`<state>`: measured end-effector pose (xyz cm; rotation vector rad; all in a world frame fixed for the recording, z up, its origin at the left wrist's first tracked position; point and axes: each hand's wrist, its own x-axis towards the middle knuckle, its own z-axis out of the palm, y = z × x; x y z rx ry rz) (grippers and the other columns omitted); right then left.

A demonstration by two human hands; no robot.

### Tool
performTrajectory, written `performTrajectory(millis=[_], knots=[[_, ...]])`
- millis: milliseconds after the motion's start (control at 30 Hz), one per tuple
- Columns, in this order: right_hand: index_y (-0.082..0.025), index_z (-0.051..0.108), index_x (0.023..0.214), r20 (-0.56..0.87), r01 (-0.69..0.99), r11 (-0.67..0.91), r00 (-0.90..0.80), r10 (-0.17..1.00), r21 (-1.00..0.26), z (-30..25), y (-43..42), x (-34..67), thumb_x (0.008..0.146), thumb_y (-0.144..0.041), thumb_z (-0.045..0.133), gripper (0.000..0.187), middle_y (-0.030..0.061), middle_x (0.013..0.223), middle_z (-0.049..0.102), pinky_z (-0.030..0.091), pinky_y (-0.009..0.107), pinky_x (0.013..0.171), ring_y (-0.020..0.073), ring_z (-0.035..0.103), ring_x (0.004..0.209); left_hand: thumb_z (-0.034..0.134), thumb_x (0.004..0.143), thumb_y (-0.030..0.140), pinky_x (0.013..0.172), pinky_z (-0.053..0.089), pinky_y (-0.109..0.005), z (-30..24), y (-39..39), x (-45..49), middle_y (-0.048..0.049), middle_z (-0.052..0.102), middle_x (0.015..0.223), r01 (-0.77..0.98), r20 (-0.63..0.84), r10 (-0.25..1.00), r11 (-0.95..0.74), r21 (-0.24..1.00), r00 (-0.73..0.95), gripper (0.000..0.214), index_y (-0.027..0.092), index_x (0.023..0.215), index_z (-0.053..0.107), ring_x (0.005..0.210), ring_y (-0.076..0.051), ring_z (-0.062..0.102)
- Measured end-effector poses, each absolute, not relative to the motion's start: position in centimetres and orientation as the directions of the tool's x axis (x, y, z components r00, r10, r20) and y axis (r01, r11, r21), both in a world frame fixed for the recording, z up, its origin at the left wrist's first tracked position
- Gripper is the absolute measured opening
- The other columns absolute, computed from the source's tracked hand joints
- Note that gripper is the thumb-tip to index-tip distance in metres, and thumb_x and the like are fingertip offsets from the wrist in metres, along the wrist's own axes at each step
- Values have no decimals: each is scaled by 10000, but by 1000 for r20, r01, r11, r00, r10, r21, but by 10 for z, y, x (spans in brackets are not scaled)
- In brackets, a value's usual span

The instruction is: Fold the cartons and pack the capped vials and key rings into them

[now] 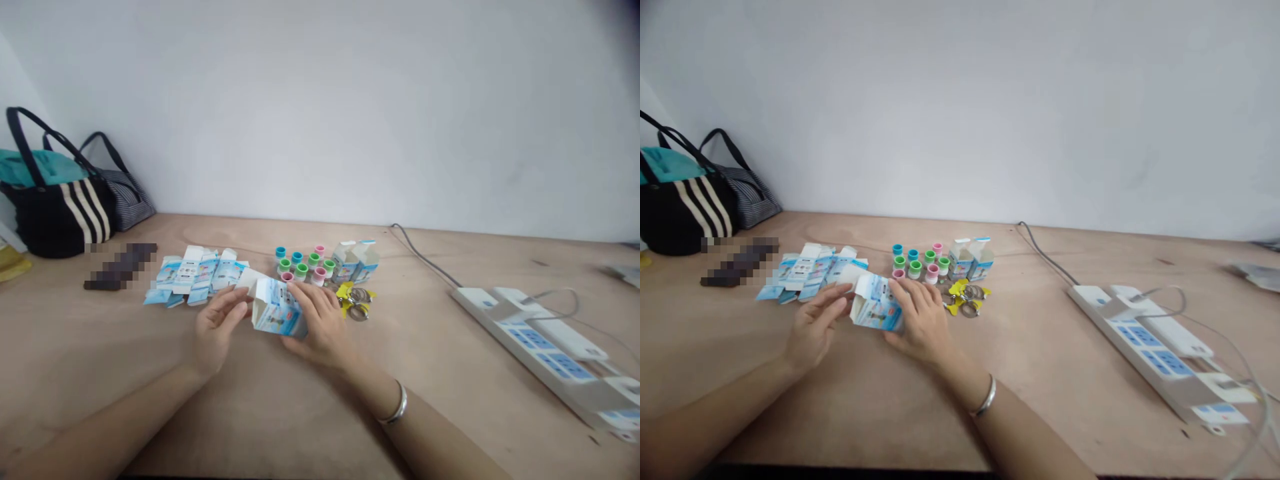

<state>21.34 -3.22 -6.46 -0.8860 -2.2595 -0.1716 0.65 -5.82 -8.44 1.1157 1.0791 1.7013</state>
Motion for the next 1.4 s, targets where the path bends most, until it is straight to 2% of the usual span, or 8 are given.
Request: performTrajectory(millis=[67,200,333,500,767,1067,1200,1400], knots=[[-199,341,1372,575,636,739,-528,625,-220,-63,-31,217,689,-303,667,765,128,1249,575,375,460,954,295,546,1106,705,703,378,782,552,-325,-90,-55,6,-57,565,1136,-193,188,955,-234,953,-227,309,177,936,685,922,-202,629],[-210,448,1270,463,591,712,-545,699,-379,-61,-24,228,701,-324,674,623,92,1163,633,418,396,882,259,597,1022,685,711,323,764,501,-278,-93,-50,-3,-12,606,839,-43,155,972,-165,985,-175,187,157,721,600,815,-153,609],[-222,465,1277,387,572,740,-630,673,-354,-57,-20,235,691,-298,680,629,99,1241,592,391,405,903,272,564,1089,695,660,244,701,484,-250,-90,-49,-6,15,599,841,-3,175,974,-177,984,-143,243,190,760,480,775,-134,609],[-204,500,1202,350,579,732,-644,680,-358,-62,-21,230,698,-348,690,558,88,1170,629,373,413,891,264,586,1031,656,698,254,605,463,-218,-95,-48,0,36,565,732,104,174,983,-168,980,-52,257,195,880,485,652,-109,576],[-222,518,1191,412,564,751,-628,660,-343,-76,-18,228,723,-407,694,533,78,1144,642,369,405,896,250,592,1019,645,719,297,601,473,-236,-102,-43,-10,-3,588,832,320,241,971,-231,919,10,399,208,1098,558,672,-126,591],[-216,549,1188,389,543,759,-652,651,-359,-73,-22,224,712,-411,714,540,76,1113,655,391,399,862,249,589,989,599,701,186,538,405,-214,-101,-43,-7,15,516,750,559,323,933,-355,749,159,203,210,896,648,575,-92,490],[-216,549,1193,393,542,756,-646,655,-368,-74,-22,224,710,-395,720,542,75,1116,655,390,403,856,249,585,981,596,690,154,528,402,-202,-99,-45,-9,22,503,747,478,260,940,-337,811,222,243,206,926,622,575,-87,490],[-212,547,1184,406,502,781,-669,622,-371,-74,-22,225,716,-405,717,534,85,1112,655,392,404,860,254,588,1005,633,693,213,544,447,-213,-94,-47,-8,16,535,821,128,49,960,-87,988,274,322,194,999,533,599,-89,542]])
